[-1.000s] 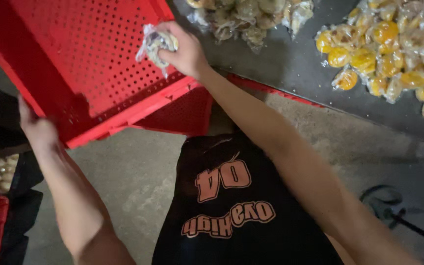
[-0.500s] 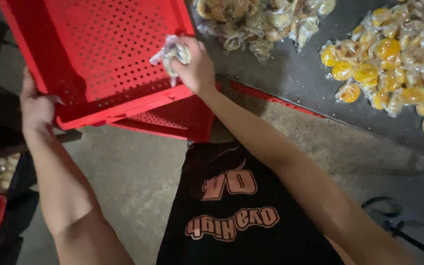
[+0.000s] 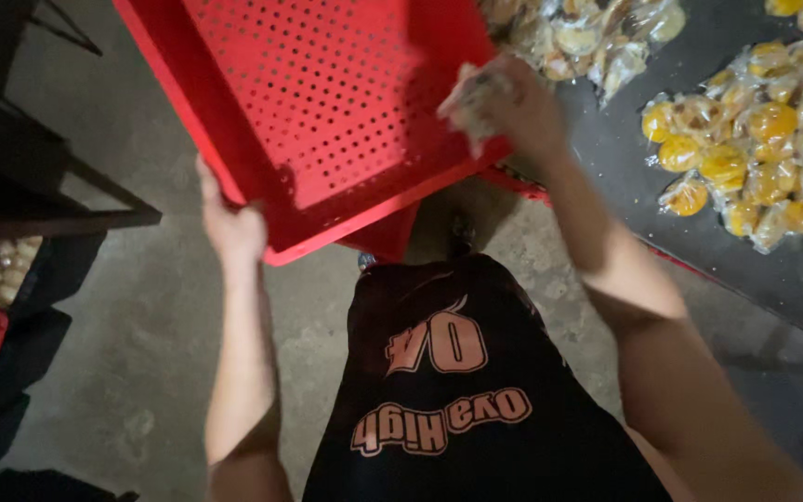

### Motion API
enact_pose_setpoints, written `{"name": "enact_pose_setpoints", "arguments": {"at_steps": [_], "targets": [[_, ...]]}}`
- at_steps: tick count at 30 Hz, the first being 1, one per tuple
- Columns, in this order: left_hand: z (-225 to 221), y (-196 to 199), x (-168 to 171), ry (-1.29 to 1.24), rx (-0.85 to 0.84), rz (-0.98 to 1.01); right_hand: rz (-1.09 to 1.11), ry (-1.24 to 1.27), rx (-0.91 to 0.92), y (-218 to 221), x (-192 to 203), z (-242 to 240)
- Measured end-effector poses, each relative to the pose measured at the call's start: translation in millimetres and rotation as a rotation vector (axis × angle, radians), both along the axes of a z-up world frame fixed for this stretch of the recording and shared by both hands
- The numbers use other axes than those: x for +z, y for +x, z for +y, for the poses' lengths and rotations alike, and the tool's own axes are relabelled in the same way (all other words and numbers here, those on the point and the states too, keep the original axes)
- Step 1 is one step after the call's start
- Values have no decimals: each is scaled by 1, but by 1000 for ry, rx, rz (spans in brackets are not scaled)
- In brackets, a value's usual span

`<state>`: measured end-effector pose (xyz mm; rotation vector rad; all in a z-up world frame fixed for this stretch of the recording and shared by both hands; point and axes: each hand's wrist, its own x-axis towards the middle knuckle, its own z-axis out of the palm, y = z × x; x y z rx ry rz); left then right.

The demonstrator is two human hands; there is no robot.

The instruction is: The person takes individual plastic-wrapped bread rolls from a table and stacks them neatly inside a red plastic crate.

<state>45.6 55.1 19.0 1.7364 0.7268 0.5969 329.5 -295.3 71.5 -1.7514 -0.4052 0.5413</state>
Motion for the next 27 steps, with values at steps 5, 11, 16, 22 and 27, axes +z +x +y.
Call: {"name": "enact_pose_setpoints", "arguments": {"at_steps": [5,11,16,22,27], "targets": [[-1,14,30,-90,95,160,-195,-157,6,16,0,2],[18,17,0,-60,76,146,-592,-317,26,-10,-3,27],[44,32,-36,-104,16,-57,-600,-338,-13,-6,-8,41],[49,34,-25,-47,58,126,-739,-328,-16,-10,-12,49],[26,22,-3,-98,61,148,-560,-370,-2,-20,17,43]]}}
